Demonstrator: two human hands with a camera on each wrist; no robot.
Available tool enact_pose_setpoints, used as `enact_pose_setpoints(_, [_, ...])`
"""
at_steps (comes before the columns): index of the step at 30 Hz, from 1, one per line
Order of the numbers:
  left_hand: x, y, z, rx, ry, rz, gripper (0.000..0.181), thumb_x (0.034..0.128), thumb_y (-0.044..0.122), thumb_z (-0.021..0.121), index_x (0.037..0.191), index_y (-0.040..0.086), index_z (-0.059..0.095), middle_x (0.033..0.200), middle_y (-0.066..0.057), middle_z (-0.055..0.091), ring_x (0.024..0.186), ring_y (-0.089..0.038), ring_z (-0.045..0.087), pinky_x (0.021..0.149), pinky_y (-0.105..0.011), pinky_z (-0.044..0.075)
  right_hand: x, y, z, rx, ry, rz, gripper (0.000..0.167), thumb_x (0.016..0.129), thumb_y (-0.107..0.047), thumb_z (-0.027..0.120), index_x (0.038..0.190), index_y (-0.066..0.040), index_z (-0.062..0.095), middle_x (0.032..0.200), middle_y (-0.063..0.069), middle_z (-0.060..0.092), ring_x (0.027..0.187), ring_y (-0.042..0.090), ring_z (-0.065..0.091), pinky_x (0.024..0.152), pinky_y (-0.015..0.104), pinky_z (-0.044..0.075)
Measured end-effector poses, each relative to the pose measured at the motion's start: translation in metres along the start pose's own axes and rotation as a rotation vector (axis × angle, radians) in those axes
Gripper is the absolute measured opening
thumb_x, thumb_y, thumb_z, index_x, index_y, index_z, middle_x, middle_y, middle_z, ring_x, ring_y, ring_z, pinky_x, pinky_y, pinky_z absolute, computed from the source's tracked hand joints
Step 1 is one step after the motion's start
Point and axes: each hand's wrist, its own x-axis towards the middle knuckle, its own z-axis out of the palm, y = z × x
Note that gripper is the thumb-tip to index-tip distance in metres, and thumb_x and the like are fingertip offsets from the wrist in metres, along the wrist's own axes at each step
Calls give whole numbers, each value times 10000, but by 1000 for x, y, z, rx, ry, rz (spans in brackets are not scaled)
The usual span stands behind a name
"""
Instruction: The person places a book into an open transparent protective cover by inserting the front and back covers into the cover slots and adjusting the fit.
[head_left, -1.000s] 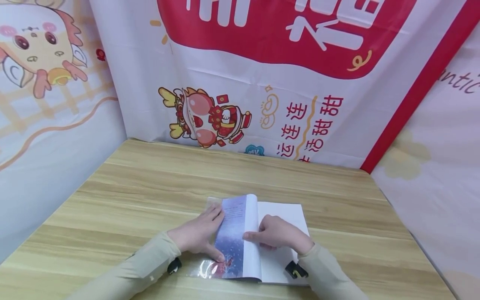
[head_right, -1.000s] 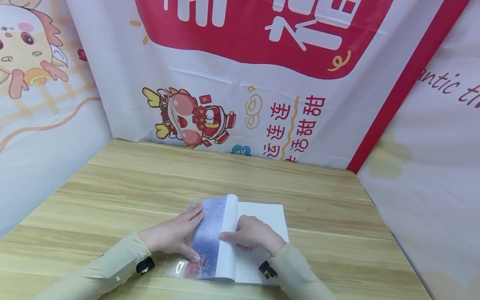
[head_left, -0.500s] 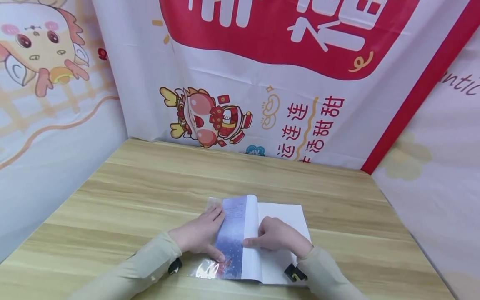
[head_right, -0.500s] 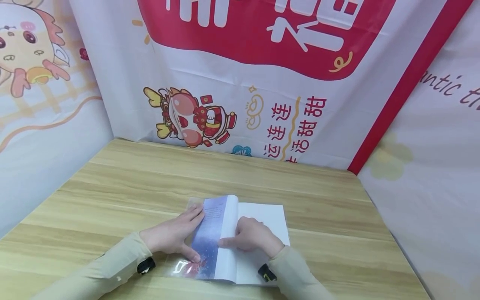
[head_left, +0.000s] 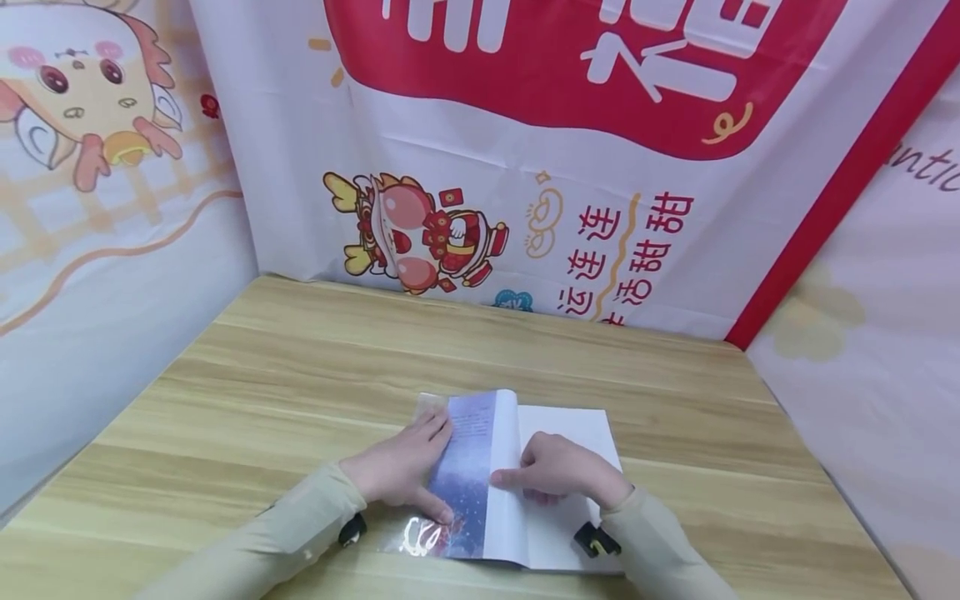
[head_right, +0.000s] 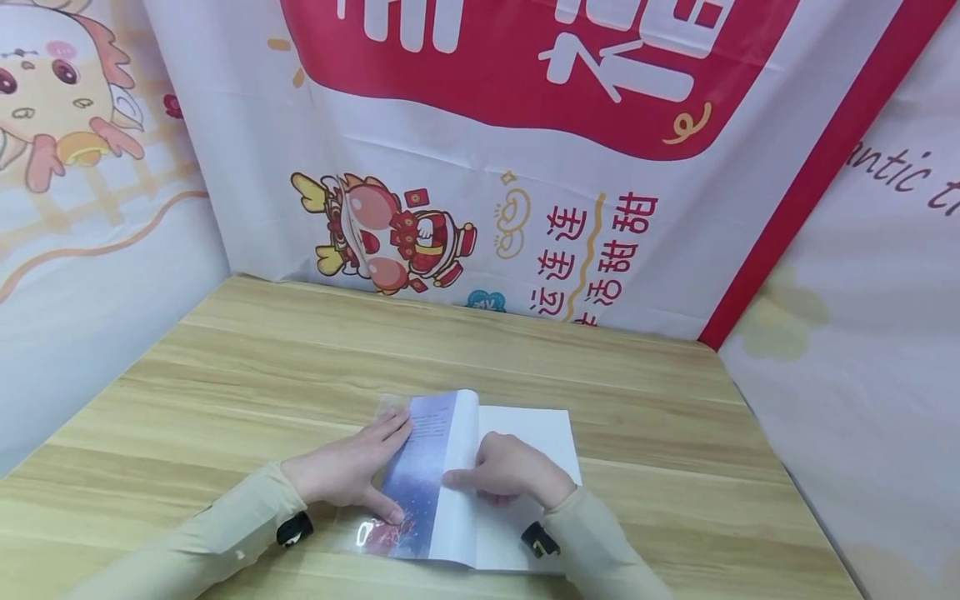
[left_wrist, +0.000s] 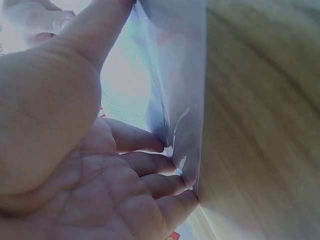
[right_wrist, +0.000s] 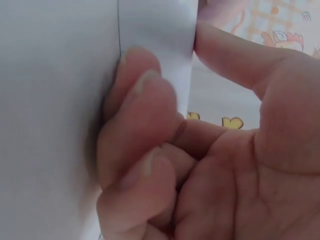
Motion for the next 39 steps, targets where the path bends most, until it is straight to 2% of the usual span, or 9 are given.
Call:
enact_pose_setpoints(7, [1, 1, 0, 6, 9, 6, 1289, 635, 657, 786, 1455, -172, 237, 1524, -356, 166, 1421, -471, 142, 1153, -514, 146, 2, 3, 1, 19, 20, -3, 511, 833, -521, 733, 597, -83, 616, 508, -4, 555, 453, 119, 473, 436, 248, 384])
enact_pose_setpoints(17, [-1, 1, -1, 17, 6, -7, 1266, 641, 638, 791, 1450, -173, 251, 1525, -348, 176, 1420, -467, 154, 1153, -510, 155, 4, 0, 8, -31, 84, -25, 488, 815, -490, 764, 578, -108, 573, 479, -38, 528, 446, 105, 479, 428, 249, 392])
enact_pose_setpoints(23, [-2, 0, -1, -6, 1, -12, 1273, 642, 649, 786, 1453, -170, 246, 1529, -344, 166, 1425, -460, 138, 1154, -510, 145, 5, 2, 4, -11, 37, -8, 513, 815, -538, 743, 595, -94, 610, 509, -11, 564, 452, 114, 483, 440, 255, 403])
enact_pose_setpoints(27, [-1, 1, -1, -30, -5, -15, 1277, 644, 660, 779, 1463, -157, 238, 1538, -333, 154, 1431, -452, 125, 1155, -510, 139, 6, 6, 0, 17, 2, -2, 506, 860, -540, 695, 632, -91, 647, 548, 12, 600, 468, 128, 499, 458, 264, 412])
enact_pose_setpoints(31, [-1, 2, -2, -32, -8, -18, 1278, 644, 660, 778, 1468, -150, 233, 1541, -329, 150, 1434, -445, 121, 1156, -507, 138, 7, 9, -2, 32, 1, -3, 486, 901, -515, 657, 658, -94, 653, 562, 23, 604, 474, 134, 490, 474, 268, 406])
enact_pose_setpoints(39, [0, 1, -1, -12, 3, -12, 1270, 644, 644, 790, 1458, -163, 244, 1529, -344, 168, 1428, -456, 134, 1156, -505, 141, 7, 7, 0, 38, 28, 3, 479, 906, -493, 663, 651, -89, 634, 553, 12, 584, 473, 129, 479, 462, 262, 400])
